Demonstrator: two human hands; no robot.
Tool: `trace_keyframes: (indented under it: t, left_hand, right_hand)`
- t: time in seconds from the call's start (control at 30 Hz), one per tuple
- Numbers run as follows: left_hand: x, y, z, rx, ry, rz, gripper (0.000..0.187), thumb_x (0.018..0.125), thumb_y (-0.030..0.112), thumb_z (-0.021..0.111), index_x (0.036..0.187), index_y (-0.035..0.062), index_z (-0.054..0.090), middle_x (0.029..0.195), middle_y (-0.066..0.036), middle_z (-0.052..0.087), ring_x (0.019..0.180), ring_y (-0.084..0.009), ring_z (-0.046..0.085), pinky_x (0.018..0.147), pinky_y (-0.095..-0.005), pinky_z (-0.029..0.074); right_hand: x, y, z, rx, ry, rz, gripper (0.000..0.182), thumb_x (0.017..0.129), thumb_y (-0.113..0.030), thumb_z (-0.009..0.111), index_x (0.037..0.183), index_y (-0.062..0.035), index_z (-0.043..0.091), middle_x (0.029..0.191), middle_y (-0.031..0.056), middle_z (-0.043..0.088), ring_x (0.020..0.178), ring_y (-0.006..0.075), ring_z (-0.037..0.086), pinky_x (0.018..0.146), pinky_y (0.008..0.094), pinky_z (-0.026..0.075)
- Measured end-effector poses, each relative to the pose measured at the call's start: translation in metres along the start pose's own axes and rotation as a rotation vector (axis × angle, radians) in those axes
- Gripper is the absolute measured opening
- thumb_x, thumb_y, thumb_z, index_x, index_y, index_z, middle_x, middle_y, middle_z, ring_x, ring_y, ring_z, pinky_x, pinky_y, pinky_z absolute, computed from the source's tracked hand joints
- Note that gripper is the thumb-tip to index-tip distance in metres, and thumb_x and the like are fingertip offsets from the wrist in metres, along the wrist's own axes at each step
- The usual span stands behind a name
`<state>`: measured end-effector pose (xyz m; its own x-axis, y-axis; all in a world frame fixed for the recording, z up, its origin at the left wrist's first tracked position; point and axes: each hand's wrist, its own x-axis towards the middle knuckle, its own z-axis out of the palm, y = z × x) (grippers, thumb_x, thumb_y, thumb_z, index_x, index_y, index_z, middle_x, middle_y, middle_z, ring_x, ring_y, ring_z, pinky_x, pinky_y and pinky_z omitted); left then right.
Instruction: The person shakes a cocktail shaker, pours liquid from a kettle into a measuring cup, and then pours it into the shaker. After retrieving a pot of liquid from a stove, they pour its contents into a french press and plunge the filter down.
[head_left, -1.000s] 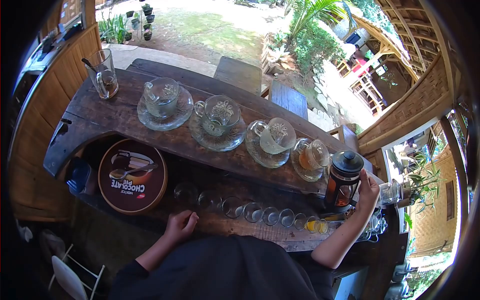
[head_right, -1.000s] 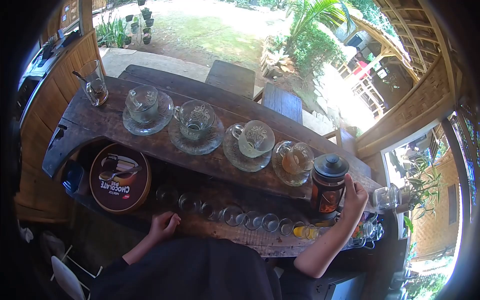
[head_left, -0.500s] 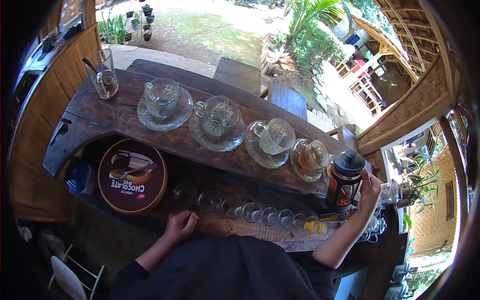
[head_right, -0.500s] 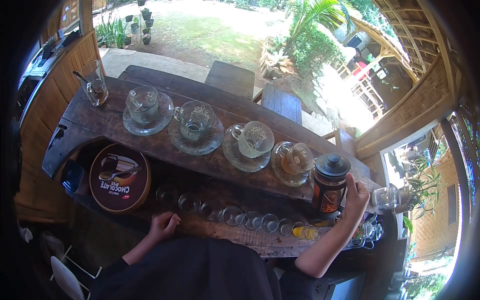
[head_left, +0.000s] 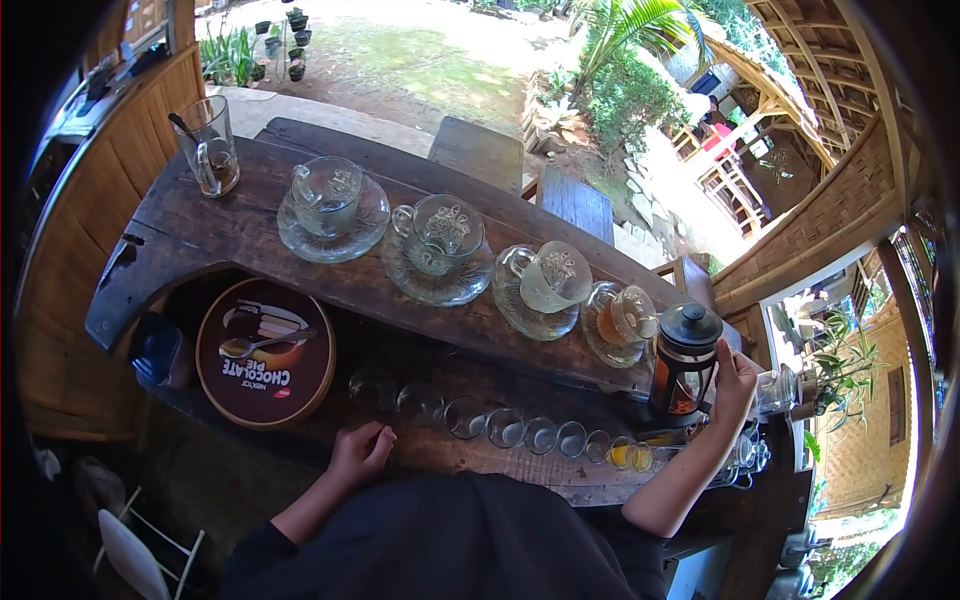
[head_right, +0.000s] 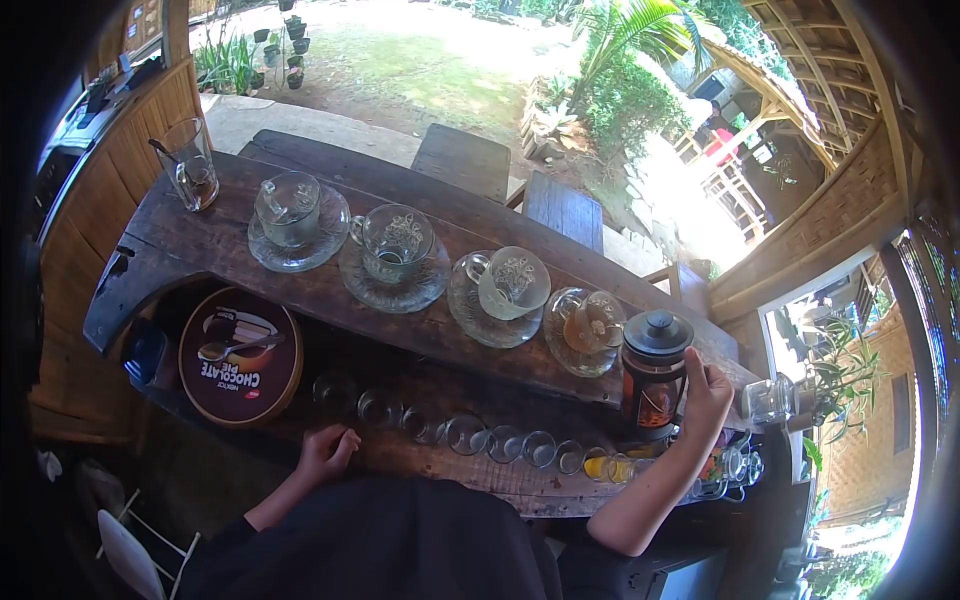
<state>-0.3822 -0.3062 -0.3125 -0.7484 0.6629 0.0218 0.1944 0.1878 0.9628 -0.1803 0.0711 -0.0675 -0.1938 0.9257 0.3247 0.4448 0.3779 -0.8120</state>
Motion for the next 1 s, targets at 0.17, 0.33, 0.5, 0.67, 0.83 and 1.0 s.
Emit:
trace_keyframes:
  t: [0.17, 0.33, 0.5, 0.67, 0.83, 1.0]
  left_hand:
    - [-0.001, -0.004, 0.001, -0.010, 0.002, 0.000, 0.018, 0.084, 0.006, 0.053, 0.072, -0.0034, 0.062, 0.063, -0.011, 0.063, 0.060, -0.0162, 0.064, 0.056, -0.0265, 0.049]
    - [-0.001, -0.004, 0.002, -0.031, 0.006, -0.006, 0.018, 0.084, 0.006, 0.052, 0.073, -0.0039, 0.062, 0.063, -0.011, 0.062, 0.060, -0.0156, 0.064, 0.055, -0.0261, 0.049]
    - [-0.001, -0.007, 0.002, -0.030, -0.001, 0.017, 0.018, 0.086, 0.010, 0.054, 0.076, -0.0027, 0.062, 0.064, -0.011, 0.062, 0.060, -0.0153, 0.063, 0.056, -0.0261, 0.048]
    - [-0.001, 0.001, 0.000, -0.024, -0.002, 0.005, 0.019, 0.085, 0.007, 0.052, 0.073, -0.0033, 0.061, 0.063, -0.010, 0.062, 0.059, -0.0156, 0.064, 0.055, -0.0262, 0.048]
    - [-0.003, 0.001, 0.002, -0.012, 0.021, -0.029, 0.021, 0.087, 0.011, 0.051, 0.074, -0.0030, 0.061, 0.063, -0.010, 0.062, 0.060, -0.0148, 0.063, 0.056, -0.0257, 0.047]
    - [-0.007, -0.012, 0.009, -0.021, 0.134, 0.020, 0.018, 0.085, 0.013, 0.056, 0.077, -0.0011, 0.063, 0.062, -0.009, 0.061, 0.057, -0.0123, 0.060, 0.054, -0.0253, 0.045]
  right_hand:
    - [0.000, 0.004, 0.002, -0.003, 0.018, 0.000, 0.044, 0.079, -0.030, 0.072, 0.052, -0.0088, 0.045, 0.052, -0.0078, 0.035, 0.052, 0.0031, 0.025, 0.047, 0.0221, 0.018]
    - [-0.006, 0.009, 0.004, 0.102, 0.059, 0.039, 0.041, 0.080, -0.031, 0.070, 0.054, -0.0085, 0.048, 0.052, -0.0083, 0.035, 0.050, 0.0021, 0.025, 0.045, 0.0210, 0.016]
    - [-0.018, 0.018, 0.007, 0.321, 0.129, 0.017, 0.035, 0.083, -0.029, 0.067, 0.059, -0.0078, 0.053, 0.051, -0.0090, 0.035, 0.046, 0.0006, 0.026, 0.043, 0.0203, 0.015]
    - [-0.032, 0.020, 0.014, 0.579, 0.143, -0.001, 0.032, 0.087, -0.030, 0.062, 0.067, -0.0068, 0.055, 0.051, -0.0088, 0.037, 0.045, 0.0008, 0.028, 0.044, 0.0201, 0.017]
    - [-0.047, 0.026, 0.009, 0.638, 0.106, -0.024, 0.033, 0.087, -0.031, 0.062, 0.067, -0.0071, 0.053, 0.050, -0.0078, 0.035, 0.045, 0.0018, 0.028, 0.045, 0.0208, 0.020]
    - [-0.050, 0.029, -0.001, 0.759, 0.045, 0.001, 0.031, 0.087, -0.027, 0.062, 0.065, -0.0075, 0.051, 0.050, -0.0059, 0.037, 0.045, 0.0026, 0.030, 0.045, 0.0211, 0.023]
